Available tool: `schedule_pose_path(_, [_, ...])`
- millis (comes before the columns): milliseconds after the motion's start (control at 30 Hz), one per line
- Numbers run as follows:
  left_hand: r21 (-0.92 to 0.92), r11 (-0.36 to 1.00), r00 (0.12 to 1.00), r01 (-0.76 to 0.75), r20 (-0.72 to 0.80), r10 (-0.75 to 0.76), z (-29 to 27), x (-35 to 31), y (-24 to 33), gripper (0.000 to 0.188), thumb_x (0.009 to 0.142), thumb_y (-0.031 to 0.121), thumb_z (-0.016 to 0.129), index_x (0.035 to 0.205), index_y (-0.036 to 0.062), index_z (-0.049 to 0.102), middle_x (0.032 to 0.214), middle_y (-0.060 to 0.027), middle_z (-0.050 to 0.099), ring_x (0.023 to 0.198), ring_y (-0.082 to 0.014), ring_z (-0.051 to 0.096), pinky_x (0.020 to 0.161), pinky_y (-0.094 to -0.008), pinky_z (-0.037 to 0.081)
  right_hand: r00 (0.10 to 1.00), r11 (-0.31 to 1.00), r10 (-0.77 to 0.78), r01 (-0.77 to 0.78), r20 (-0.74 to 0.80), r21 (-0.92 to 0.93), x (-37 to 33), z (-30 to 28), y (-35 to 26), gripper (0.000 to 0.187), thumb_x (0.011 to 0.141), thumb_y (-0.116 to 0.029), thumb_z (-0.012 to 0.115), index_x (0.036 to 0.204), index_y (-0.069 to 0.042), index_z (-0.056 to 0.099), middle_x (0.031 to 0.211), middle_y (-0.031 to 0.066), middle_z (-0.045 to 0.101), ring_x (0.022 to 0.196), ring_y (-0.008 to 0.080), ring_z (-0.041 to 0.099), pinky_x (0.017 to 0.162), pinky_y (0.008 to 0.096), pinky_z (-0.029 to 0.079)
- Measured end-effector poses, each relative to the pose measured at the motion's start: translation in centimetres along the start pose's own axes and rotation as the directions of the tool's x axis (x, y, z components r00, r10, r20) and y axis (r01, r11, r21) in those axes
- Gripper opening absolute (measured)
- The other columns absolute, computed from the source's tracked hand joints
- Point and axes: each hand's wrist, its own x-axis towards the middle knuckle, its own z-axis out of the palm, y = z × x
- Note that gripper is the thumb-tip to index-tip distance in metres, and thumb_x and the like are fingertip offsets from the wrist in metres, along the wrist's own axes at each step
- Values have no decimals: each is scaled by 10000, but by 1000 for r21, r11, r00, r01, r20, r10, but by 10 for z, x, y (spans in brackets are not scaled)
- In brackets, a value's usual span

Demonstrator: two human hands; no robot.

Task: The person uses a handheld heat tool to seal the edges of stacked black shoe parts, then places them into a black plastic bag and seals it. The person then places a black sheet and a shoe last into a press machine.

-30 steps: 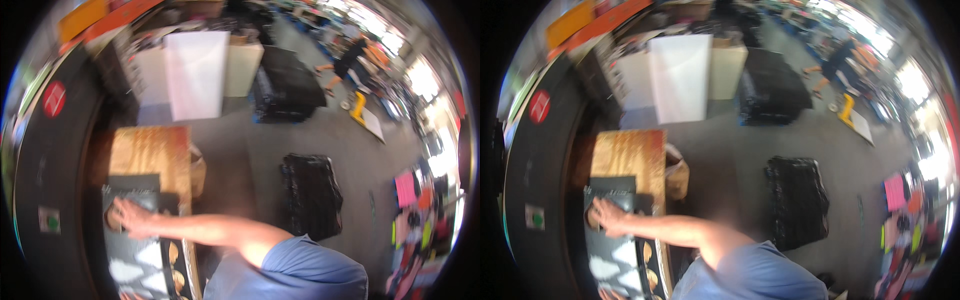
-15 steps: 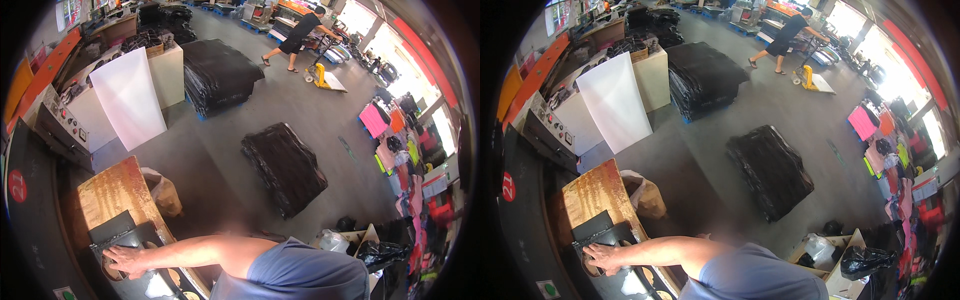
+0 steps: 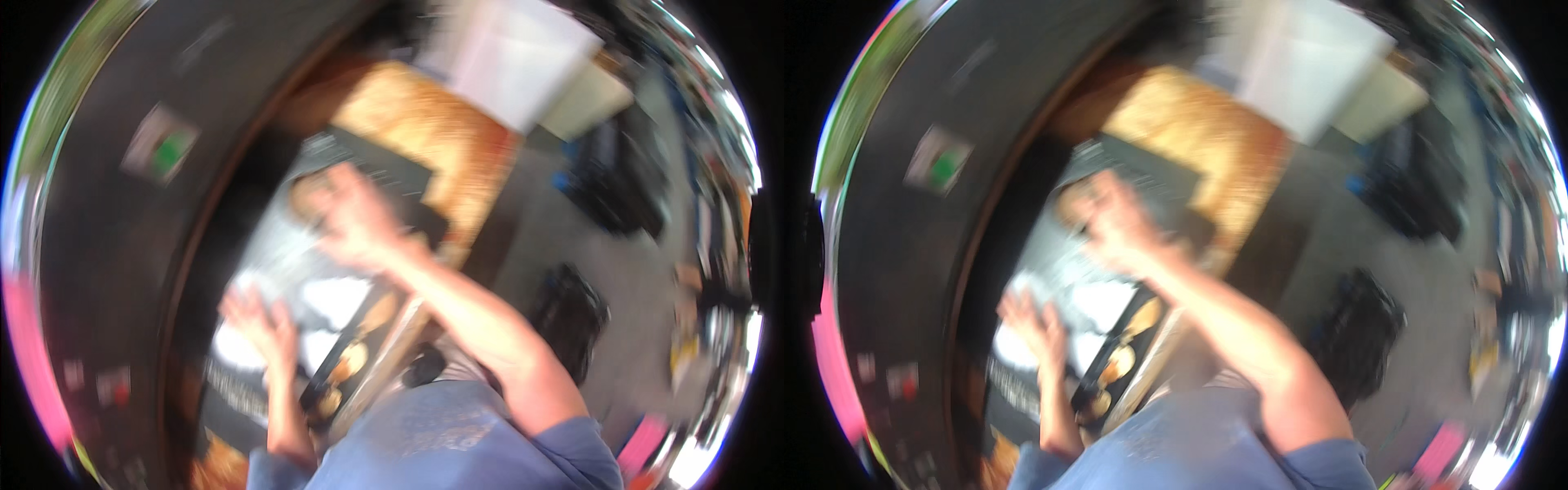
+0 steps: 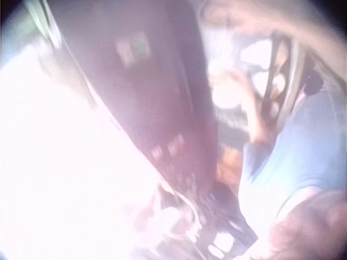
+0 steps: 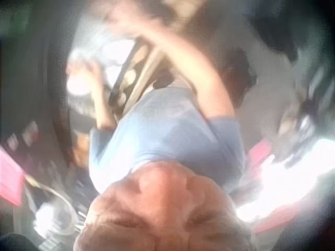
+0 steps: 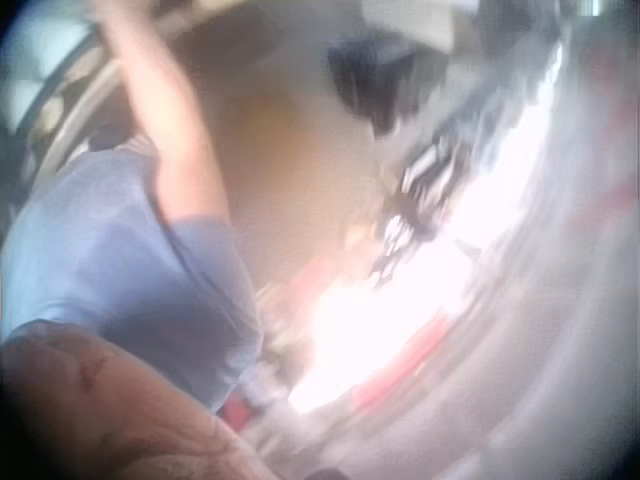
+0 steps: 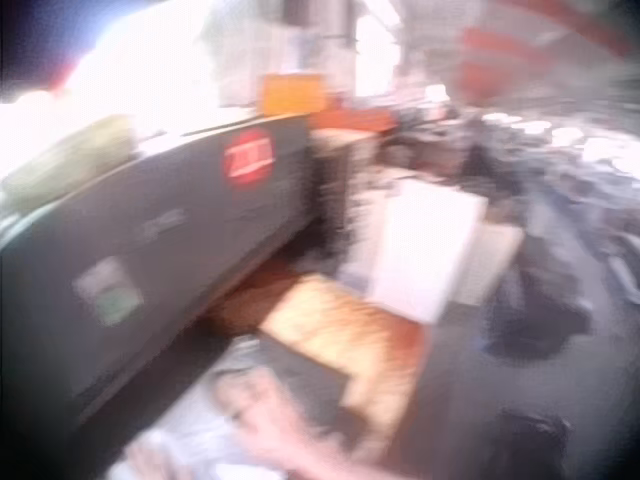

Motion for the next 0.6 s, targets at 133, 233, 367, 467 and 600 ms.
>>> schedule_pose_path(133, [-41,995,995,94,-17,-95,-8,10,16,658,927,234,731,1517,77,489,1670,-263,282,1549,-528,196,1214,-710,159,992,1000,23,-23,-121,2,0,-4,-6,737,785,-293,870,1431,-90,579,1629,288,290,1474,470,360,1208,502,361])
schedule_pose_path(233, [-203,964,981,171,-54,-185,-19,19,24,592,936,195,731,1480,65,536,1639,-245,362,1555,-473,248,1241,-642,182,991,999,4,3,-136,48,2,-10,-11,725,783,-266,876,1420,-88,579,1615,265,307,1460,455,376,1182,488,385])
schedule_pose_path(367, [-391,869,898,303,-189,-398,-42,14,5,499,966,158,700,1438,45,583,1599,-233,444,1526,-441,338,1261,-555,216,987,981,-94,114,-132,156,4,-19,-7,637,771,-223,874,1335,-48,636,1581,316,306,1389,503,439,1153,532,407])
schedule_pose_path(467, [-64,765,733,641,-243,-635,-73,-10,-29,490,1001,230,659,1442,30,581,1585,-285,438,1504,-457,366,1251,-534,259,985,953,-151,168,-85,251,6,-35,12,606,752,-181,882,1294,-32,655,1547,302,361,1365,469,484,1148,506,434])
schedule_pose_path(600, [-144,631,631,762,-58,-774,-96,-38,-51,593,1007,270,631,1449,-109,518,1514,-315,507,1459,-403,457,1212,-431,358,992,916,-54,94,-113,389,14,-79,52,536,782,-133,884,1260,-18,669,1466,224,468,1339,358,526,1144,426,456])
